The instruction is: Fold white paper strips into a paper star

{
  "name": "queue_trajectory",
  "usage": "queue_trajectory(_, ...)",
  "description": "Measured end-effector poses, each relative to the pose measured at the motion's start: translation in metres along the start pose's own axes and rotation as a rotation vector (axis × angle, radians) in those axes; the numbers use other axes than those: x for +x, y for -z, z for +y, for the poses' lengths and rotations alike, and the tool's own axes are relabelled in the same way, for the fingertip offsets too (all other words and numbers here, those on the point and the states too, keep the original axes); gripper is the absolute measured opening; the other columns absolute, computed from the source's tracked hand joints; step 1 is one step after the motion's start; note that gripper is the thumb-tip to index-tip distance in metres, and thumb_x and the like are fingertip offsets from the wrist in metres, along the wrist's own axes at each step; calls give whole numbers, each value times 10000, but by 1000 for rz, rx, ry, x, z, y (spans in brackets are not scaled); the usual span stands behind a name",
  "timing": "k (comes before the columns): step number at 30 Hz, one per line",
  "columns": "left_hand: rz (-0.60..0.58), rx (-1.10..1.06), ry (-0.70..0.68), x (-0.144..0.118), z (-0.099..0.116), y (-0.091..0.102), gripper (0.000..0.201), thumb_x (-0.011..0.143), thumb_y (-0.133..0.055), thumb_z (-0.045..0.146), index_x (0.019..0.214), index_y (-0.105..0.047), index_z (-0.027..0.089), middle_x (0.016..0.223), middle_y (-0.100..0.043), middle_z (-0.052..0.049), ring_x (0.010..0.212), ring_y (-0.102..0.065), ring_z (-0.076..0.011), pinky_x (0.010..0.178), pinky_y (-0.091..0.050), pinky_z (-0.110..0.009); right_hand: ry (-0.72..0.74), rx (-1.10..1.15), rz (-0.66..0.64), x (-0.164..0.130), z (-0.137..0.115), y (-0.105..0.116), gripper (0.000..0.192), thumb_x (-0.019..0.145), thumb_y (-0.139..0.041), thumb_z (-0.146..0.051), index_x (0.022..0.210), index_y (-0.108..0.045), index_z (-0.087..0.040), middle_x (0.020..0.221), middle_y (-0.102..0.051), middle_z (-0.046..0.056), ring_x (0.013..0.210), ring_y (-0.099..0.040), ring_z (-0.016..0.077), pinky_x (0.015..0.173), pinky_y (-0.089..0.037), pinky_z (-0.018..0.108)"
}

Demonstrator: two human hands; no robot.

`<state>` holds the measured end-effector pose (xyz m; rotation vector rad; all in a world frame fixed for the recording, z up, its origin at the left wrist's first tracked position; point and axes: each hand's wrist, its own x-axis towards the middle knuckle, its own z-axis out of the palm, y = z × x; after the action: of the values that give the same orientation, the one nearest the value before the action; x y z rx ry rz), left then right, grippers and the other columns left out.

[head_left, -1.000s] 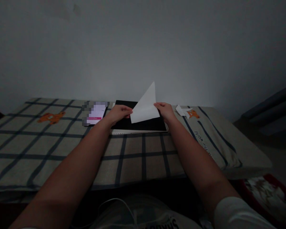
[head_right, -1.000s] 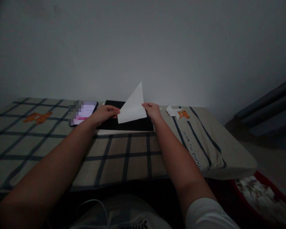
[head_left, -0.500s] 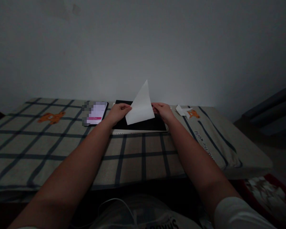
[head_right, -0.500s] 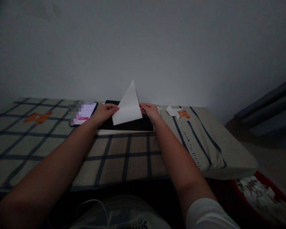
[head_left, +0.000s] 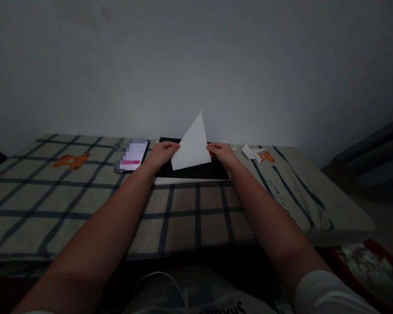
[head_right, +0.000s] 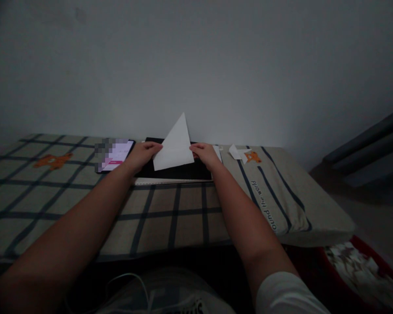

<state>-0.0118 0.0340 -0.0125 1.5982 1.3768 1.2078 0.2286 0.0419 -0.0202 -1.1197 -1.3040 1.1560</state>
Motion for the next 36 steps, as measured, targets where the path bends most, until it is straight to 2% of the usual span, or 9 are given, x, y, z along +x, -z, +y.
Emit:
queue_trajectory(3,-24,-61,-12,0,2,0,402,697,-660,398,1008,-691,146,932,-700,-77,797,-609,-171,708,-469,-268,3,13,5,0,-1,0,150,687,-664,-248,799,-669,-149,705,-655,17,615,-554,98,644,-463,260)
queue_trajectory(7,-53,-185,3,0,6,1,435,683,-679,358,1061,-670,142,908,-699,-72,769,-611,-157,698,-472,-264,30,-28,-11,0,-4,2,301,730,-615,-282,1005,-658,-168,830,-675,38,678,-577,109,653,-466,257)
queue_trajectory(13,-67,-363,125,2,8,1,387,651,-701,287,1010,-683,144,932,-699,-73,741,-612,-146,677,-480,-262,221,-163,-23,-1,-7,7,502,768,-596,-253,1263,-533,-311,1193,-587,41,914,-585,159,782,-482,310)
queue_trajectory(17,-109,-426,192,-1,13,2,315,633,-722,239,932,-695,143,861,-694,-56,696,-597,-126,622,-466,-225,414,-319,-7,-2,-8,7,373,743,-651,-272,1115,-642,-305,1265,-505,41,1109,-508,191,919,-428,348)
queue_trajectory(21,-216,-528,245,-3,19,7,180,710,-657,239,856,-682,136,773,-668,-40,626,-573,-91,562,-448,-179,492,-318,72,-2,-11,5,173,720,-669,-376,787,-687,-217,1116,-566,57,1064,-515,198,850,-443,338)
queue_trajectory(23,-249,-589,265,-4,21,10,202,788,-565,305,813,-667,133,710,-648,-43,584,-562,-91,542,-447,-181,479,-252,127,-3,-14,2,247,714,-660,-440,722,-648,-193,905,-605,34,903,-550,174,784,-447,319)
queue_trajectory(26,-308,-663,253,-3,23,13,348,848,-470,405,856,-674,123,681,-629,-49,575,-563,-99,523,-447,-185,406,-139,193,-8,-20,-3,305,717,-641,-493,709,-599,-191,659,-529,-16,668,-508,127,666,-424,274)
queue_trajectory(32,-325,-678,204,-5,23,11,379,834,-498,446,908,-677,120,777,-653,-69,612,-572,-106,537,-455,-199,194,80,114,-8,-18,-11,330,716,-627,-497,855,-579,-202,742,-575,0,634,-511,113,569,-399,246)
queue_trajectory(36,-256,-621,175,-3,20,5,418,799,-520,547,837,-648,150,818,-654,-68,648,-587,-126,568,-474,-231,45,96,41,-4,-7,-12,290,669,-677,-384,854,-584,-181,727,-586,-4,603,-509,98,553,-410,241)
